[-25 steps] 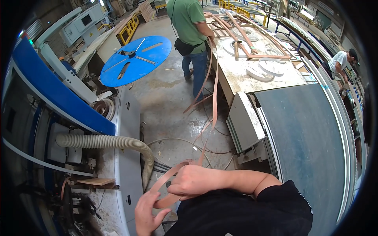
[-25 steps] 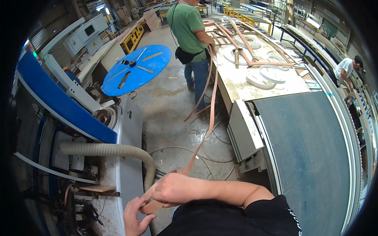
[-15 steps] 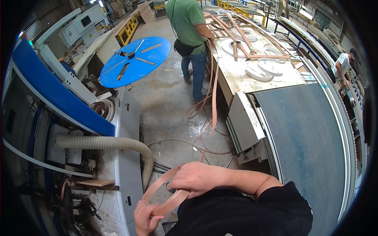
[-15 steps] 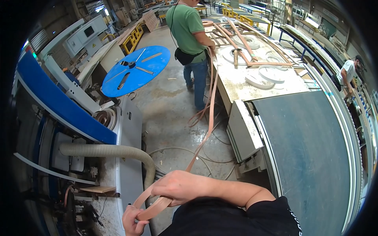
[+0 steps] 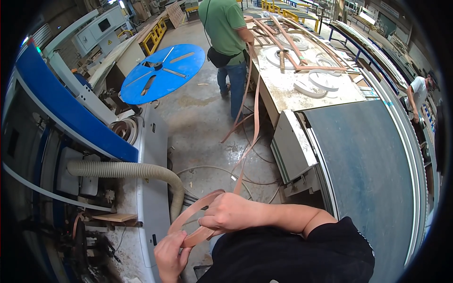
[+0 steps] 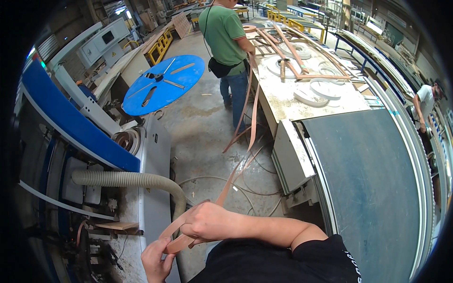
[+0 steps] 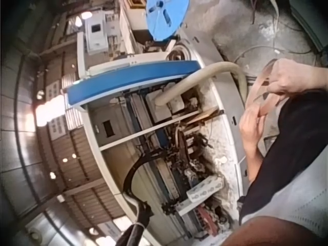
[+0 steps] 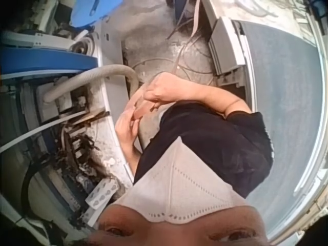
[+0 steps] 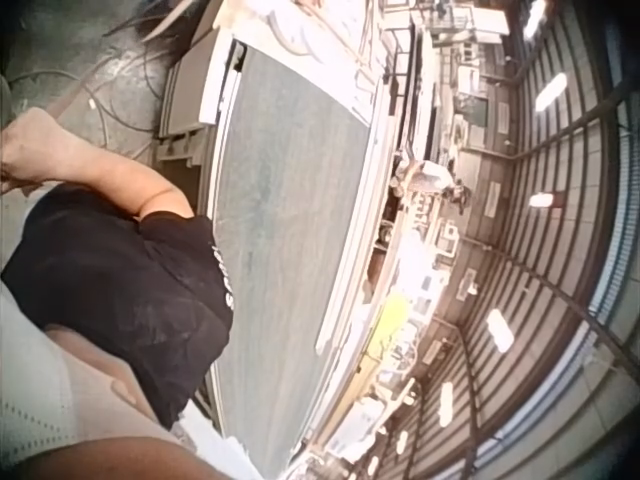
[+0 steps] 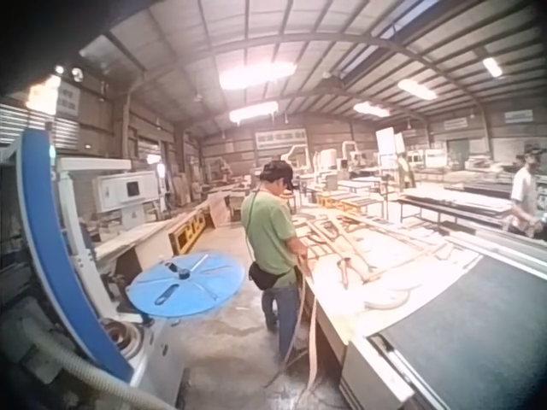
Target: Winding and preparing a roll of edge banding tape in a furniture workshop.
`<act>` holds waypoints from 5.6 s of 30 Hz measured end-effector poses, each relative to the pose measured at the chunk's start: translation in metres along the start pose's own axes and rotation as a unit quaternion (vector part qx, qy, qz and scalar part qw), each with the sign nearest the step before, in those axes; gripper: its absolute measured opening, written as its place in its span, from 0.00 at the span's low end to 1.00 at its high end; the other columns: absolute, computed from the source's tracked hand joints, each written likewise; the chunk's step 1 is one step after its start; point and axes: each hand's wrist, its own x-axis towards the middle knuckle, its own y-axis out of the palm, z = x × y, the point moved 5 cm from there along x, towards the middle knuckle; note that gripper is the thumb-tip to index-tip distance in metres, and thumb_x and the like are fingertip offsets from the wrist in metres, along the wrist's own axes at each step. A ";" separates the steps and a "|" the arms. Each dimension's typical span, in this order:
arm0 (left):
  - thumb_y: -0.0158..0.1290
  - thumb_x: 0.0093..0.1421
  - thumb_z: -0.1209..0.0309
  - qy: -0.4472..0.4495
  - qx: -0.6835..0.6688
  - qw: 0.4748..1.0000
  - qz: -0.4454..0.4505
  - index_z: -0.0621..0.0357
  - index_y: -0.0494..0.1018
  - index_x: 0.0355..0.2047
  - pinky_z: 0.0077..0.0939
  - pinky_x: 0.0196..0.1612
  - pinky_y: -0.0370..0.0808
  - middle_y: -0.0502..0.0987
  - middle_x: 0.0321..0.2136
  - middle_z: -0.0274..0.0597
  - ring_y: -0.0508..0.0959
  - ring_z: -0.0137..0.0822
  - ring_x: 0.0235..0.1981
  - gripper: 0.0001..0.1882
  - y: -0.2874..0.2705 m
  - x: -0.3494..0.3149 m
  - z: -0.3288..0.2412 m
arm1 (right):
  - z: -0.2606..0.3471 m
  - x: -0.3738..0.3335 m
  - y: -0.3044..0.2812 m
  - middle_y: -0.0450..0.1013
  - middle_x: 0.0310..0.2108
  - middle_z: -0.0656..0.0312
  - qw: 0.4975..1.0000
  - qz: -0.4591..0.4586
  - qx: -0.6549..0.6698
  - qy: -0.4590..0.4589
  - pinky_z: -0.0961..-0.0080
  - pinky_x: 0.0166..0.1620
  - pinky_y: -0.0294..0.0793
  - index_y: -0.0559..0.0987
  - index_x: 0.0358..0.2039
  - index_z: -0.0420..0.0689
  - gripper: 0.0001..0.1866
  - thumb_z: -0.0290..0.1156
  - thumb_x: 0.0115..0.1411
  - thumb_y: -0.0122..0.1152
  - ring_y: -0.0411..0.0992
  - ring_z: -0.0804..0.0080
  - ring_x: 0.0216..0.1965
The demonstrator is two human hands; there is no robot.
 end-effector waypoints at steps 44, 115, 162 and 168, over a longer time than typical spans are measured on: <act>0.68 0.44 0.76 -0.038 -0.096 0.994 -0.034 0.60 0.78 0.36 0.45 0.48 0.78 0.82 0.32 0.46 0.82 0.50 0.37 0.17 -0.008 -0.007 0.008 | 0.005 0.002 -0.012 0.71 0.17 0.57 0.996 -0.037 0.081 0.001 0.55 0.29 0.74 0.72 0.29 0.44 0.17 0.40 0.49 0.70 0.75 0.51 0.24; 0.64 0.49 0.83 -0.013 -0.186 0.982 -0.019 0.64 0.78 0.42 0.58 0.62 0.69 0.83 0.39 0.49 0.82 0.53 0.47 0.17 -0.021 -0.027 0.013 | -0.004 -0.012 0.010 0.70 0.23 0.60 0.997 0.038 0.069 -0.028 0.58 0.32 0.74 0.70 0.31 0.47 0.17 0.35 0.46 0.70 0.74 0.54 0.28; 0.74 0.40 0.72 -0.064 -0.113 0.991 0.015 0.58 0.82 0.41 0.37 0.45 0.81 0.85 0.34 0.45 0.85 0.47 0.37 0.24 0.006 -0.003 -0.010 | 0.008 -0.006 0.004 0.71 0.25 0.59 0.996 0.048 0.076 -0.029 0.57 0.29 0.73 0.70 0.30 0.45 0.16 0.38 0.51 0.69 0.74 0.52 0.27; 0.70 0.42 0.75 -0.035 -0.098 0.995 -0.005 0.58 0.82 0.39 0.36 0.37 0.79 0.83 0.30 0.43 0.83 0.45 0.31 0.20 0.006 -0.007 -0.007 | 0.009 -0.007 -0.001 0.71 0.25 0.60 0.997 0.028 0.073 -0.025 0.59 0.34 0.74 0.72 0.33 0.45 0.16 0.37 0.51 0.69 0.74 0.55 0.28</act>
